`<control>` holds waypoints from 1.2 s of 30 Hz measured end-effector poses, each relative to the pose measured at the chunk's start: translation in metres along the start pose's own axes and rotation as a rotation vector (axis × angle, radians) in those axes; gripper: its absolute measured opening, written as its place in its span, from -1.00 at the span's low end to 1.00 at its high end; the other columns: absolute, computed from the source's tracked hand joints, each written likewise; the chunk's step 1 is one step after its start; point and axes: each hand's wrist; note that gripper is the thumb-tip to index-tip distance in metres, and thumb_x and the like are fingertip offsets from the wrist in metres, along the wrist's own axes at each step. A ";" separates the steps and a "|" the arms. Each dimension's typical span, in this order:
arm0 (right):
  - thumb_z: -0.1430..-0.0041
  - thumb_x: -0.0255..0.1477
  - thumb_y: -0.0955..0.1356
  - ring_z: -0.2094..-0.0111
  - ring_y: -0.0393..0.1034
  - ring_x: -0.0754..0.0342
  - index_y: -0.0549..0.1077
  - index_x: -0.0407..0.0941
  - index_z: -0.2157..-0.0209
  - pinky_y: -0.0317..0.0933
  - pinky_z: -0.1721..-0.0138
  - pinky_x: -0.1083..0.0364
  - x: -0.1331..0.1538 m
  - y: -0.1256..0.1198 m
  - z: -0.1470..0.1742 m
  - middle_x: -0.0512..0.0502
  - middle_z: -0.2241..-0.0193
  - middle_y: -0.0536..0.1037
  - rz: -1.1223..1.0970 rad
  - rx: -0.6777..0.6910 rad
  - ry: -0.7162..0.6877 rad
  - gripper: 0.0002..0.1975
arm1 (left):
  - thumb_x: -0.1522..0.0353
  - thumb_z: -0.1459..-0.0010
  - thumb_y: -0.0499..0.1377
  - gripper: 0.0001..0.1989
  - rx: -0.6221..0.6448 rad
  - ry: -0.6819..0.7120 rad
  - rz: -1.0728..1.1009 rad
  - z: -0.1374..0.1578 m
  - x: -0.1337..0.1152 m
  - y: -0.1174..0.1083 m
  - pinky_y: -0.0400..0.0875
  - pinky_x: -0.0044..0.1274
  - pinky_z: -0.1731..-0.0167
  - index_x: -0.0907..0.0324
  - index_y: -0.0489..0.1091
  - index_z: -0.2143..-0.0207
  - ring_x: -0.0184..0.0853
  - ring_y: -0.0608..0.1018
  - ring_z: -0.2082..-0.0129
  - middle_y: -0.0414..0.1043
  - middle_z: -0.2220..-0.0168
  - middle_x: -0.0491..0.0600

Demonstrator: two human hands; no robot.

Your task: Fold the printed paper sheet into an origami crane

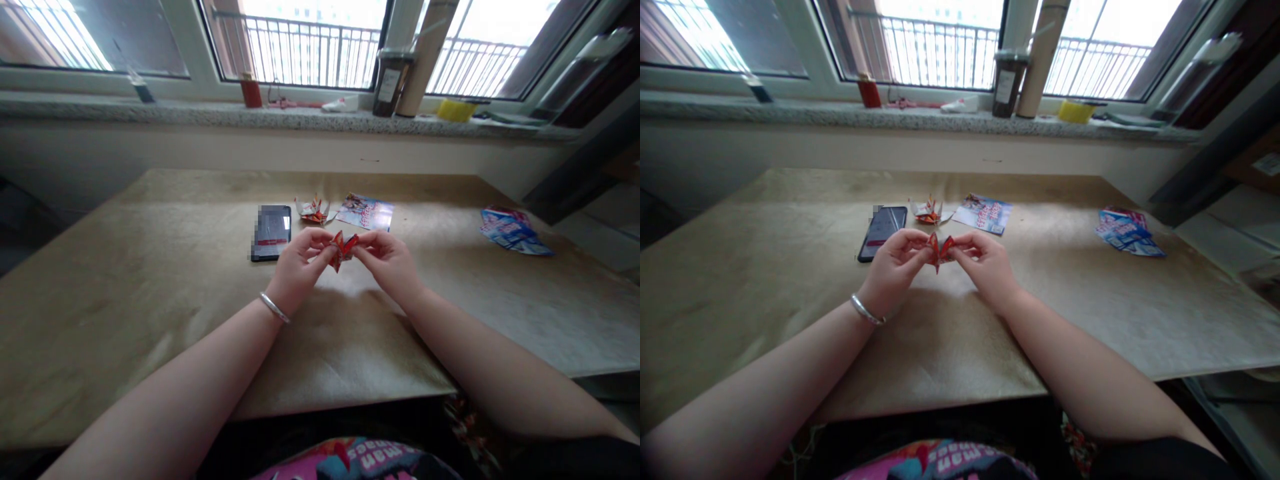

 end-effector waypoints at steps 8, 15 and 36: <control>0.00 -0.33 0.44 0.38 0.50 0.11 0.51 -0.10 0.37 0.42 0.28 0.05 0.005 0.001 0.002 -0.01 0.42 0.58 -0.027 0.026 -0.008 -0.84 | 0.33 -0.08 0.22 -0.88 -0.008 0.055 -0.096 0.000 0.003 -0.002 0.50 -0.46 0.29 0.17 0.40 0.32 -0.36 0.53 0.35 0.44 0.35 -0.06; 0.00 -0.32 0.44 0.38 0.50 0.10 0.52 -0.08 0.37 0.41 0.30 0.05 0.005 0.001 0.001 -0.01 0.41 0.58 0.001 0.074 0.006 -0.85 | 0.32 -0.07 0.22 -0.89 -0.003 0.076 -0.127 0.002 0.002 0.000 0.49 -0.51 0.36 0.18 0.39 0.37 -0.39 0.50 0.39 0.40 0.39 -0.08; -0.06 -0.31 0.39 0.40 0.43 0.15 0.41 -0.09 0.41 0.38 0.35 0.10 0.009 0.003 0.004 0.03 0.46 0.48 0.041 0.119 -0.028 -0.85 | 0.35 -0.09 0.18 -0.90 0.079 0.053 -0.083 0.003 -0.004 0.000 0.50 -0.51 0.31 0.17 0.34 0.33 -0.39 0.50 0.33 0.39 0.34 -0.07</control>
Point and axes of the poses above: each hand's wrist, its own z-axis away from the middle knuckle, its own y-axis out of the palm, x = y × z
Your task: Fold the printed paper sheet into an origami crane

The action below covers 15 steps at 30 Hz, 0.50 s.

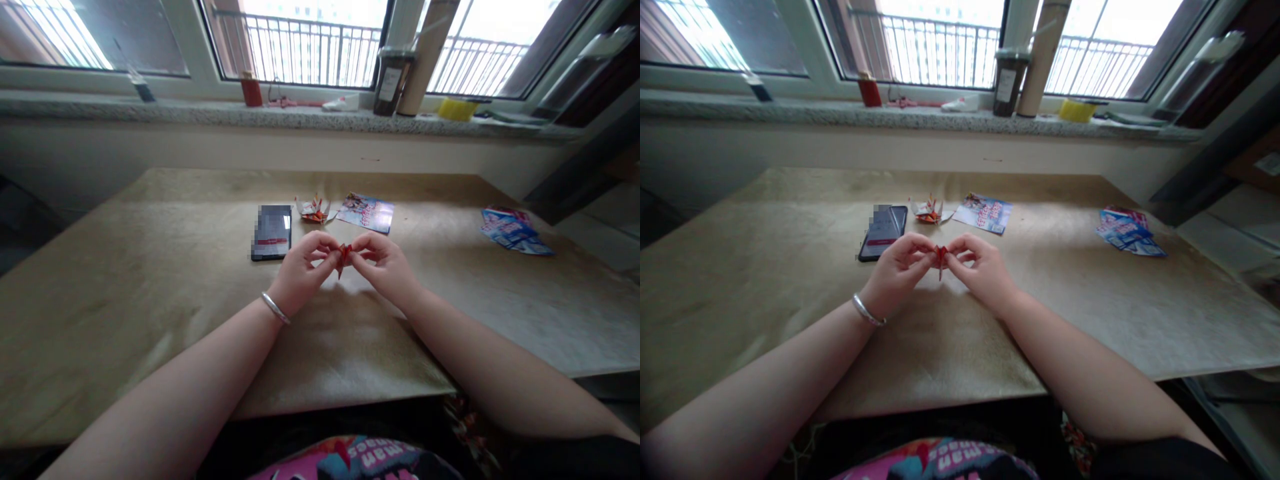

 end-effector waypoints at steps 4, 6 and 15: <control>-0.07 -0.33 0.38 0.38 0.43 0.14 0.40 -0.08 0.39 0.38 0.32 0.10 0.002 0.000 0.001 0.03 0.45 0.49 0.013 -0.006 -0.025 -0.88 | 0.38 -0.08 0.19 -0.93 -0.016 0.001 -0.045 0.000 -0.002 0.000 0.49 -0.54 0.32 0.18 0.35 0.36 -0.40 0.49 0.32 0.37 0.35 -0.08; -0.08 -0.35 0.37 0.38 0.43 0.15 0.41 -0.08 0.39 0.38 0.32 0.11 0.003 0.000 0.002 0.03 0.45 0.49 0.021 0.005 -0.035 -0.90 | 0.39 -0.07 0.19 -0.94 -0.012 0.000 -0.055 0.000 -0.003 0.000 0.48 -0.55 0.32 0.18 0.35 0.37 -0.41 0.48 0.33 0.36 0.35 -0.09; -0.06 -0.44 0.35 0.40 0.36 0.17 0.38 -0.08 0.43 0.35 0.37 0.14 0.004 0.001 0.002 0.04 0.45 0.44 0.095 0.012 -0.088 -0.96 | 0.43 -0.07 0.16 -0.95 0.005 0.027 -0.028 0.002 -0.008 0.003 0.45 -0.54 0.29 0.18 0.32 0.37 -0.43 0.45 0.33 0.34 0.34 -0.10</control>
Point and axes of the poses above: each hand's wrist, its own z-axis away from the middle knuckle, its own y-axis out of the palm, x = y × z
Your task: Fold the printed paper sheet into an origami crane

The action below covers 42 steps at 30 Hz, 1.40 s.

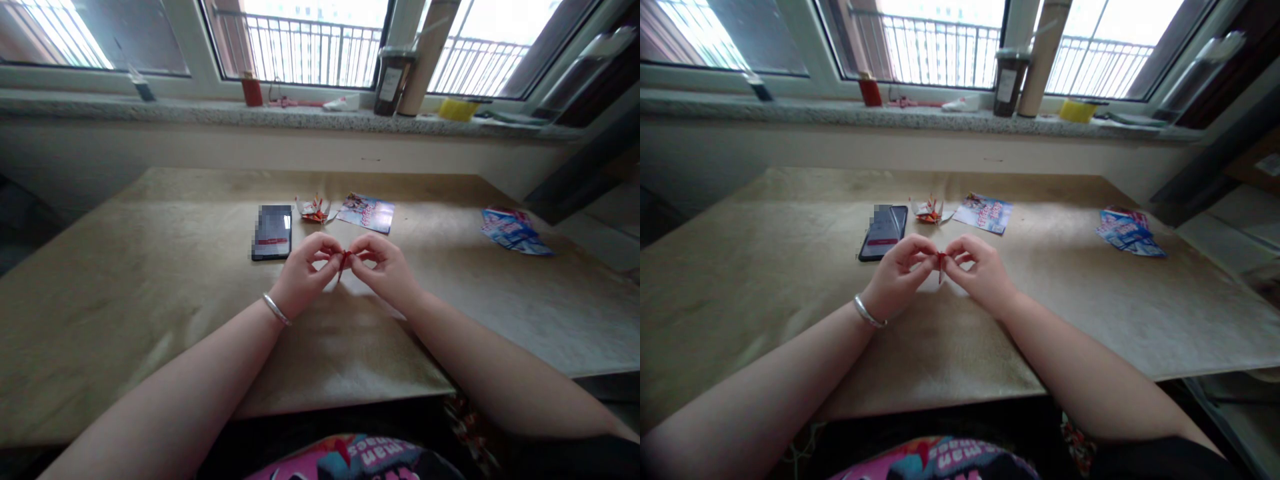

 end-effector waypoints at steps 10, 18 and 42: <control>-0.04 -0.50 0.33 0.38 0.37 0.16 0.37 -0.07 0.40 0.36 0.32 0.11 0.003 0.001 0.001 0.04 0.44 0.43 0.047 -0.009 -0.031 -0.95 | 0.46 -0.05 0.12 -0.98 0.008 0.036 -0.103 0.000 -0.002 0.000 0.42 -0.54 0.30 0.18 0.32 0.40 -0.42 0.43 0.35 0.33 0.39 -0.10; -0.03 -0.49 0.33 0.37 0.36 0.14 0.39 -0.07 0.41 0.37 0.31 0.10 0.006 0.001 0.001 0.02 0.44 0.43 0.115 0.025 -0.056 -0.96 | 0.48 -0.05 0.10 -0.95 0.028 0.069 -0.147 -0.001 -0.003 -0.001 0.40 -0.55 0.34 0.18 0.31 0.42 -0.41 0.41 0.36 0.32 0.40 -0.10; -0.10 -0.44 0.32 0.28 0.41 0.13 0.37 -0.08 0.37 0.36 0.27 0.10 -0.005 0.001 -0.002 -0.01 0.30 0.47 -0.017 0.083 0.056 -0.97 | 0.35 -0.06 0.15 -0.90 0.086 -0.122 0.138 -0.005 0.008 0.001 0.37 -0.61 0.47 0.18 0.29 0.36 -0.45 0.44 0.46 0.33 0.42 -0.13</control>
Point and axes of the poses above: each hand's wrist, its own z-axis away from the middle knuckle, its own y-axis out of the palm, x = y × z
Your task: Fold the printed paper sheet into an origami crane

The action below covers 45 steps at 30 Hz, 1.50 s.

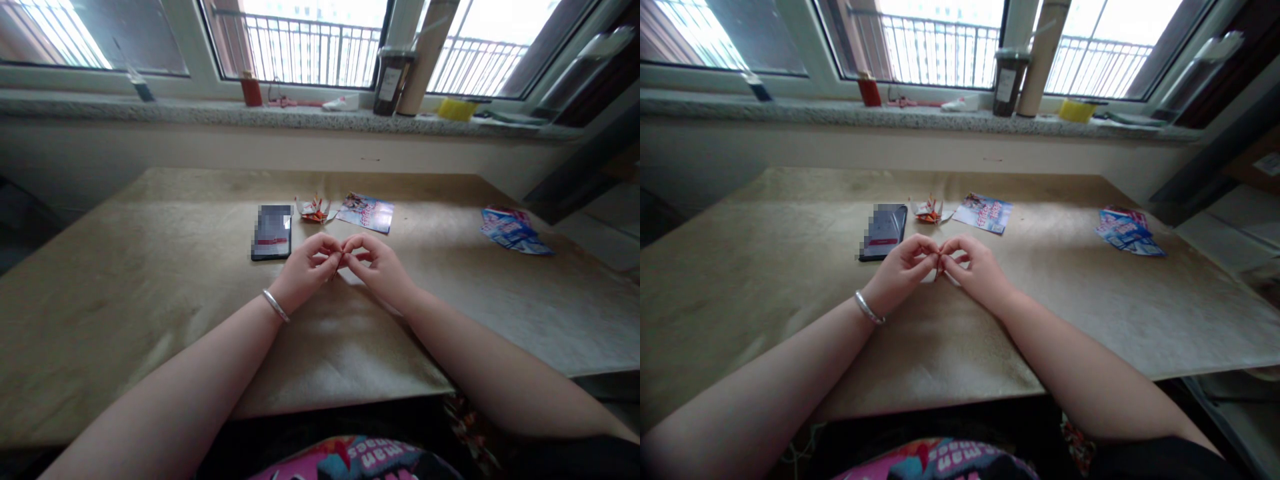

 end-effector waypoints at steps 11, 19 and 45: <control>-0.07 -0.38 0.36 0.43 0.41 0.15 0.36 -0.10 0.38 0.39 0.38 0.08 -0.002 0.003 0.001 0.04 0.43 0.44 -0.069 -0.049 0.068 -0.90 | 0.33 -0.05 0.18 -0.85 -0.005 -0.026 0.145 0.001 0.001 0.000 0.46 -0.58 0.43 0.18 0.26 0.36 -0.44 0.46 0.43 0.31 0.41 -0.14; -0.10 -0.36 0.36 0.44 0.38 0.17 0.36 -0.09 0.37 0.36 0.35 0.10 -0.003 0.003 0.001 0.05 0.47 0.42 -0.079 -0.024 0.016 -0.89 | 0.34 -0.04 0.18 -0.83 0.036 -0.116 0.214 0.001 -0.003 0.000 0.42 -0.65 0.54 0.21 0.22 0.38 -0.50 0.44 0.54 0.29 0.47 -0.17; -0.09 -0.36 0.36 0.41 0.37 0.16 0.39 -0.10 0.38 0.32 0.36 0.12 0.000 0.003 0.002 0.01 0.44 0.47 -0.020 -0.036 0.004 -0.89 | 0.36 -0.09 0.14 -0.90 -0.076 0.067 -0.092 0.005 -0.009 -0.001 0.32 -0.68 0.49 0.22 0.29 0.42 -0.51 0.38 0.49 0.29 0.47 -0.16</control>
Point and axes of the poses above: each hand's wrist, its own z-axis away from the middle knuckle, its own y-axis out of the palm, x = y × z
